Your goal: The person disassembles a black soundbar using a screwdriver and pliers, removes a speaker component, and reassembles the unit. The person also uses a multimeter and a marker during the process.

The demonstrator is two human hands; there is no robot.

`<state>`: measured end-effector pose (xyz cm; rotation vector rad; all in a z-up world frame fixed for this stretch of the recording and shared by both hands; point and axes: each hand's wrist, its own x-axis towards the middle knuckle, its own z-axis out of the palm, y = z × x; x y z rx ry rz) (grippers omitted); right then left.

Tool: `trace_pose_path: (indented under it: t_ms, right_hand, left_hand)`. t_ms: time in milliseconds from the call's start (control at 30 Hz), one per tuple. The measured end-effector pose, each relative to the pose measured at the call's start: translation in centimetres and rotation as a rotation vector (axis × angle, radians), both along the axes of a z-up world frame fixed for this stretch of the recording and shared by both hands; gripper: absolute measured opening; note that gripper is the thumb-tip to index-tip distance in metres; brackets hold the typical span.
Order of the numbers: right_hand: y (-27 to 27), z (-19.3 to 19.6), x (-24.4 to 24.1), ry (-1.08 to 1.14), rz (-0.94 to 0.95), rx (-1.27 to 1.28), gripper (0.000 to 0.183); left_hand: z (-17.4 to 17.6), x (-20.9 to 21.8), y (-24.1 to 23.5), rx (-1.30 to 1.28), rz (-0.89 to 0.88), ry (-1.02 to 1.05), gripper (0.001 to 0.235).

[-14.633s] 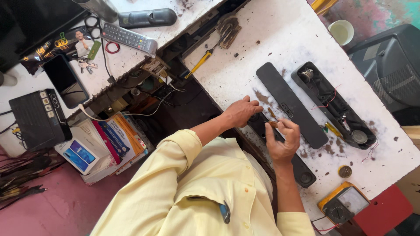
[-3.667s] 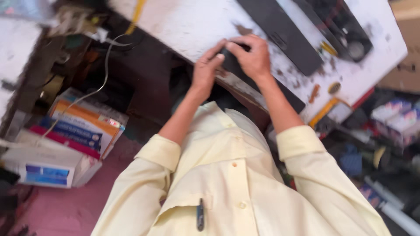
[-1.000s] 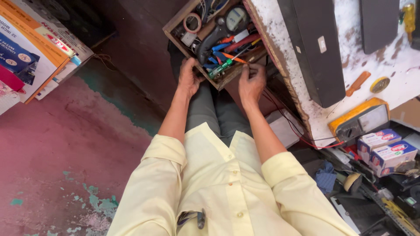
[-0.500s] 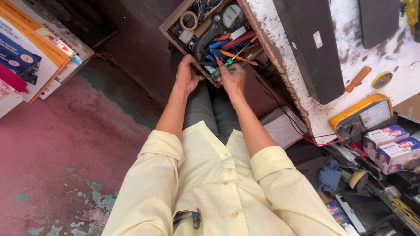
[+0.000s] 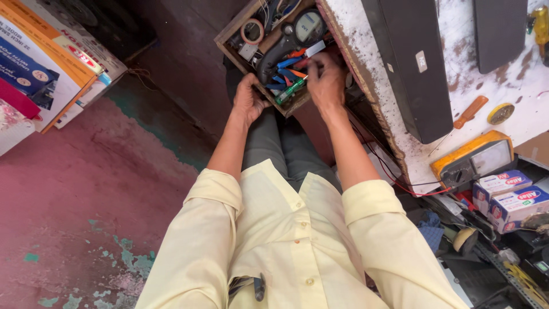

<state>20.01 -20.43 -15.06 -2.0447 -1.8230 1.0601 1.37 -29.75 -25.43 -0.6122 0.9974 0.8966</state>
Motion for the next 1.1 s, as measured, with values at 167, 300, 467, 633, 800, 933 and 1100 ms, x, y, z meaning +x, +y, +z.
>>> trace_pose_path:
  t_ms: [167, 300, 467, 633, 800, 933, 1100]
  right_hand:
    - [-2.2, 0.8, -2.9, 0.268, 0.163, -0.030, 0.036]
    - [-2.4, 0.9, -4.2, 0.110, 0.151, -0.141, 0.047]
    - [-1.5, 2.4, -3.5, 0.050, 0.367, -0.059, 0.050]
    - [-1.4, 3.3, -5.5, -0.024, 0.412, -0.044, 0.055]
    - [0.2, 3.6, -5.7, 0.010, 0.457, -0.015, 0.044]
    - [0.3, 4.2, -4.8, 0.246, 0.219, 0.035, 0.037]
    - [0.3, 2.1, -4.3, 0.455, -0.330, -0.124, 0.021]
  left_hand:
    - [0.3, 0.1, -0.2, 0.017, 0.001, -0.022, 0.027]
    - [0.5, -0.2, -0.3, 0.051, -0.010, -0.024, 0.029]
    - [0.6, 0.1, -0.2, 0.034, 0.003, -0.012, 0.030]
    - [0.3, 0.1, -0.4, 0.026, 0.017, -0.005, 0.032]
    - [-0.3, 0.1, -0.7, 0.035, 0.003, -0.011, 0.029]
    - [-1.0, 0.3, -0.7, 0.032, 0.029, -0.037, 0.027]
    - [-0.8, 0.6, -1.0, -0.026, 0.025, 0.011, 0.024]
